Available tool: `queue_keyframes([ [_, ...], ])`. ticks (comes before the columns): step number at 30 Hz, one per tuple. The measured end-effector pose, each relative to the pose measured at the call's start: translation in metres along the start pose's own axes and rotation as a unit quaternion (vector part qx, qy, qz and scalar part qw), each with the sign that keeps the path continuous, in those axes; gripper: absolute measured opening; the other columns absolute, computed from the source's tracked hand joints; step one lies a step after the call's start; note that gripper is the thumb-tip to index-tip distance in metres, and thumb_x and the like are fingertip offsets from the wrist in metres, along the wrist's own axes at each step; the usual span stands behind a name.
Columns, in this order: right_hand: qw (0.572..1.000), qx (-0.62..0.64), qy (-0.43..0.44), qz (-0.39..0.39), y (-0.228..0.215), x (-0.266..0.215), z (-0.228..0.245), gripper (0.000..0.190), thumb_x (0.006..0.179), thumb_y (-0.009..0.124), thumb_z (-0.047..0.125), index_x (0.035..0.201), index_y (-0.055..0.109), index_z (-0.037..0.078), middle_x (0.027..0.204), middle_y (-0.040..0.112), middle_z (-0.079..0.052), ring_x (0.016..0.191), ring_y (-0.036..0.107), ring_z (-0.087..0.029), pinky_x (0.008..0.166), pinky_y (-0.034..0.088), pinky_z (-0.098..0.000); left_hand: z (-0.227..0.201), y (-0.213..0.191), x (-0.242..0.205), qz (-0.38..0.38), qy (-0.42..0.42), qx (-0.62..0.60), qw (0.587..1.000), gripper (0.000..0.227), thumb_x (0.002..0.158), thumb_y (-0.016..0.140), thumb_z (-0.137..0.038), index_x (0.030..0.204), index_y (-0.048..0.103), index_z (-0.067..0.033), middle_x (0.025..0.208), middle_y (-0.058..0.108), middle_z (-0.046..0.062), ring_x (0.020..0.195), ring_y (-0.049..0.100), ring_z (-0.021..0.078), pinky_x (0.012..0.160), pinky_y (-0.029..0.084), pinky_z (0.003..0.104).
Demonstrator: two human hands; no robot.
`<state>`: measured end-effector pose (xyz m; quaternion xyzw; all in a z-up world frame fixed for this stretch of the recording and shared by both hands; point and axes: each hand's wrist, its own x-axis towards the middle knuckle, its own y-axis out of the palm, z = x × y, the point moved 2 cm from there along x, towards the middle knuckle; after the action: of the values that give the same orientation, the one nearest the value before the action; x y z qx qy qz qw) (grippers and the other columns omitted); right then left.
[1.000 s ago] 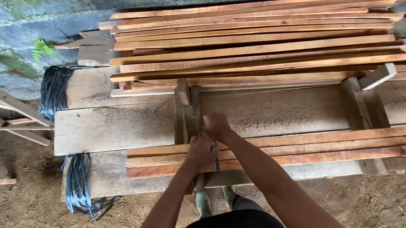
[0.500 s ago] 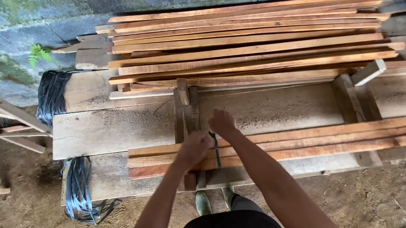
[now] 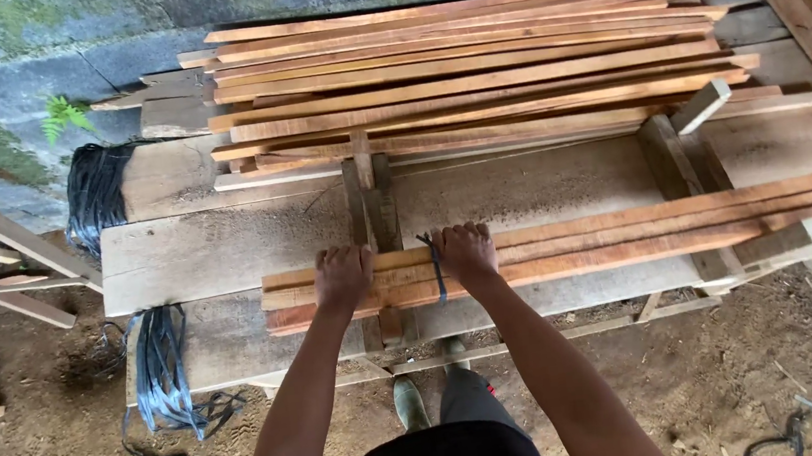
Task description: The recorder bundles thin wooden strips together using black rubber bands on a wooden workbench.
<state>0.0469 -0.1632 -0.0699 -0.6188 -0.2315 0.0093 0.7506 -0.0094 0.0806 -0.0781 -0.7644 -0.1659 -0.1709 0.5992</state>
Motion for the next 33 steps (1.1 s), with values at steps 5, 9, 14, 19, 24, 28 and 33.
queue_keyframes([
  [5,0.997,-0.029,-0.024,-0.068,-0.023,-0.009,0.014,0.038,0.101,0.051,0.038,0.078,0.069,0.015,0.077,0.070,-0.009,0.084,0.073,-0.031,0.081,0.054,-0.0434,-0.003,-0.006,-0.011,0.024,-0.042,0.052,0.997,0.035,0.103,0.047,-0.038,0.091,0.069,-0.0138,0.089,0.073,0.010,0.102,0.068,0.0282,0.106,0.040,0.048],
  [9,0.998,-0.034,-0.019,-0.042,-0.014,-0.014,0.007,0.034,0.104,0.050,0.039,0.091,0.069,0.014,0.091,0.072,-0.009,0.096,0.073,-0.030,0.088,0.053,-0.0423,-0.016,-0.062,-0.014,0.173,-0.062,-0.039,0.982,0.050,0.107,0.029,-0.033,0.130,0.056,0.0016,0.135,0.059,0.024,0.140,0.046,0.0367,0.126,0.019,0.056],
  [14,0.996,-0.050,-0.025,-0.066,0.003,-0.016,0.002,0.033,0.106,0.048,0.044,0.105,0.068,0.017,0.101,0.071,-0.007,0.107,0.070,-0.028,0.095,0.049,-0.0422,-0.003,-0.029,-0.026,0.128,-0.045,0.023,0.990,0.053,0.107,0.035,-0.043,0.143,0.050,-0.0068,0.142,0.056,0.017,0.142,0.046,0.0319,0.123,0.025,0.057],
  [19,0.998,-0.049,0.005,-0.034,-0.049,-0.045,0.027,0.046,0.107,0.046,0.039,0.132,0.063,0.004,0.136,0.065,-0.020,0.134,0.058,-0.035,0.117,0.039,-0.0499,-0.017,-0.061,-0.028,0.190,-0.067,0.028,0.979,0.059,0.110,0.027,-0.047,0.156,0.038,-0.0108,0.160,0.045,0.016,0.151,0.037,0.0324,0.127,0.017,0.057],
  [24,0.994,-0.007,0.046,0.095,-0.066,-0.080,0.035,0.066,0.110,0.028,0.048,0.162,0.033,0.007,0.168,0.034,-0.017,0.158,0.026,-0.031,0.129,0.009,-0.0515,-0.019,-0.067,-0.047,0.267,-0.076,0.028,0.960,0.072,0.111,0.014,-0.058,0.168,0.017,-0.0160,0.174,0.020,0.012,0.162,0.013,0.0308,0.129,0.004,0.055],
  [28,0.998,-0.011,0.028,0.058,-0.047,-0.101,0.027,0.064,0.109,0.033,0.045,0.160,0.036,0.006,0.166,0.037,-0.017,0.157,0.029,-0.032,0.129,0.010,-0.0514,-0.021,-0.078,-0.073,0.257,-0.074,0.015,0.963,0.071,0.109,0.026,-0.056,0.168,0.020,-0.0153,0.174,0.020,0.011,0.162,0.015,0.0299,0.131,0.003,0.053],
  [33,0.997,-0.011,-0.021,-0.079,-0.029,-0.103,0.022,0.063,0.105,0.048,0.044,0.153,0.050,0.005,0.156,0.050,-0.020,0.148,0.044,-0.036,0.124,0.026,-0.0560,-0.011,-0.078,-0.099,0.238,-0.053,-0.021,0.970,0.087,0.095,0.058,-0.048,0.167,0.022,-0.0156,0.176,0.016,0.008,0.162,0.015,0.0281,0.132,0.010,0.051],
])
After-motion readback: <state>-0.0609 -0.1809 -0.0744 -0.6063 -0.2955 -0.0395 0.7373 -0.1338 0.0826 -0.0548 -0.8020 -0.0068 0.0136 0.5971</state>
